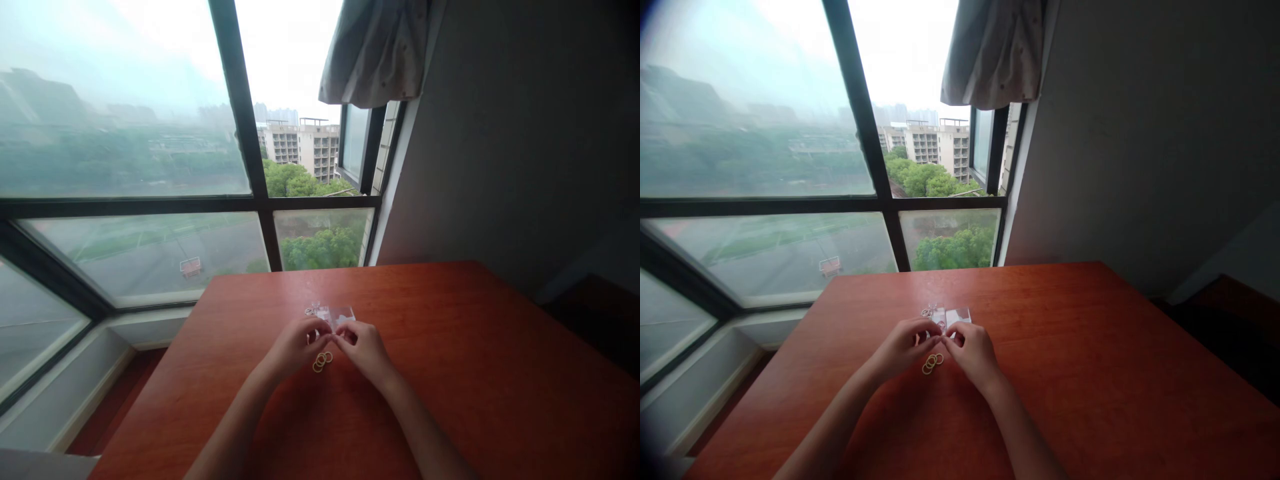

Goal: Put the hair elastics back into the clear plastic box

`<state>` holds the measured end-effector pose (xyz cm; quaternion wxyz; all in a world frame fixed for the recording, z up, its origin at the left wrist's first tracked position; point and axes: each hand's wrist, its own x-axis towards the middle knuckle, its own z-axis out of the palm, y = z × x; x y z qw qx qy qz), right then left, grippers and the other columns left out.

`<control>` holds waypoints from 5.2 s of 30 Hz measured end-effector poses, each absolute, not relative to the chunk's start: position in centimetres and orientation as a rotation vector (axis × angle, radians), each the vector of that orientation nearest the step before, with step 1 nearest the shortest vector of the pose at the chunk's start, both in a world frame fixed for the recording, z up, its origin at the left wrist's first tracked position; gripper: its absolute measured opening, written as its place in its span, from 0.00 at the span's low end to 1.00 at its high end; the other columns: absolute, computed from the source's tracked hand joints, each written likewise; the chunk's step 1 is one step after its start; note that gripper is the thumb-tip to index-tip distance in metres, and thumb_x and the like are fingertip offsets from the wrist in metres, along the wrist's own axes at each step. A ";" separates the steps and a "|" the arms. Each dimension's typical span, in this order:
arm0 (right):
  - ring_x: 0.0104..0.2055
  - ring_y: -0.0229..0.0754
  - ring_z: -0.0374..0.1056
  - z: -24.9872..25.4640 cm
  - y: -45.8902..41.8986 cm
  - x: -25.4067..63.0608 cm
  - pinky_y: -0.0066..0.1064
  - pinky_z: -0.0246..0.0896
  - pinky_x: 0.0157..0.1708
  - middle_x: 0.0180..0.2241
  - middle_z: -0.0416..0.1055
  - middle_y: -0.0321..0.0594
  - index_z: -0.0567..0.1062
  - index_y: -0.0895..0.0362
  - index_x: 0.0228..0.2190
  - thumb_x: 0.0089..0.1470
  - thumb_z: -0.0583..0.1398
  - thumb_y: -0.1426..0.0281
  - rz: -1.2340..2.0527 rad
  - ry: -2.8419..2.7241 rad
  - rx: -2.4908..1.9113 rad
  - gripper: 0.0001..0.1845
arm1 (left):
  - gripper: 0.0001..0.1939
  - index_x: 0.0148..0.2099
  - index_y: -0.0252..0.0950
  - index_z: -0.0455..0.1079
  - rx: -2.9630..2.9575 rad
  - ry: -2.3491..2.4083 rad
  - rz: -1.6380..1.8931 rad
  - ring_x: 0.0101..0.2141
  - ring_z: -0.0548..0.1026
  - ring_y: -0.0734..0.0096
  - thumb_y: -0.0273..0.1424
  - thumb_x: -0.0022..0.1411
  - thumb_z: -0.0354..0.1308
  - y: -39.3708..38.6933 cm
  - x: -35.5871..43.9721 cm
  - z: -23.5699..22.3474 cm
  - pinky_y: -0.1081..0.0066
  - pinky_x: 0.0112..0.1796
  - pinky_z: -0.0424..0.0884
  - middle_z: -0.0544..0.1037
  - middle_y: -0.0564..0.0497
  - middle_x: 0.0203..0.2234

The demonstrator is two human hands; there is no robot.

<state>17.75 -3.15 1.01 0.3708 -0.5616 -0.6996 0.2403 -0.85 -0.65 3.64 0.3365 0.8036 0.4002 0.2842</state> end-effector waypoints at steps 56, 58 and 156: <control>0.29 0.38 0.68 0.5 -3.7 17.7 0.25 0.52 0.29 0.25 0.74 0.33 0.77 0.52 0.31 0.51 0.62 0.67 0.648 -2.003 -1.623 0.04 | 0.09 0.38 0.38 0.75 2.256 1.538 0.886 0.29 0.71 0.71 0.27 0.58 0.53 1.1 -2.8 1.6 0.73 0.32 0.64 0.76 0.51 0.31; 0.27 0.37 0.67 0.5 -3.7 17.7 0.25 0.51 0.27 0.24 0.72 0.32 0.77 0.52 0.30 0.50 0.63 0.66 0.683 -2.020 -1.612 0.04 | 0.09 0.38 0.37 0.74 2.242 1.525 0.895 0.29 0.71 0.71 0.27 0.58 0.53 1.2 -2.9 1.7 0.73 0.32 0.64 0.76 0.51 0.31; 0.21 0.34 0.58 0.7 -3.1 17.6 0.24 0.50 0.23 0.17 0.62 0.30 0.78 0.56 0.28 0.52 0.62 0.66 0.661 -1.696 -1.374 0.06 | 0.08 0.37 0.36 0.75 2.239 1.072 0.788 0.26 0.67 0.76 0.28 0.60 0.54 -0.3 -0.8 2.7 0.76 0.29 0.63 0.73 0.51 0.29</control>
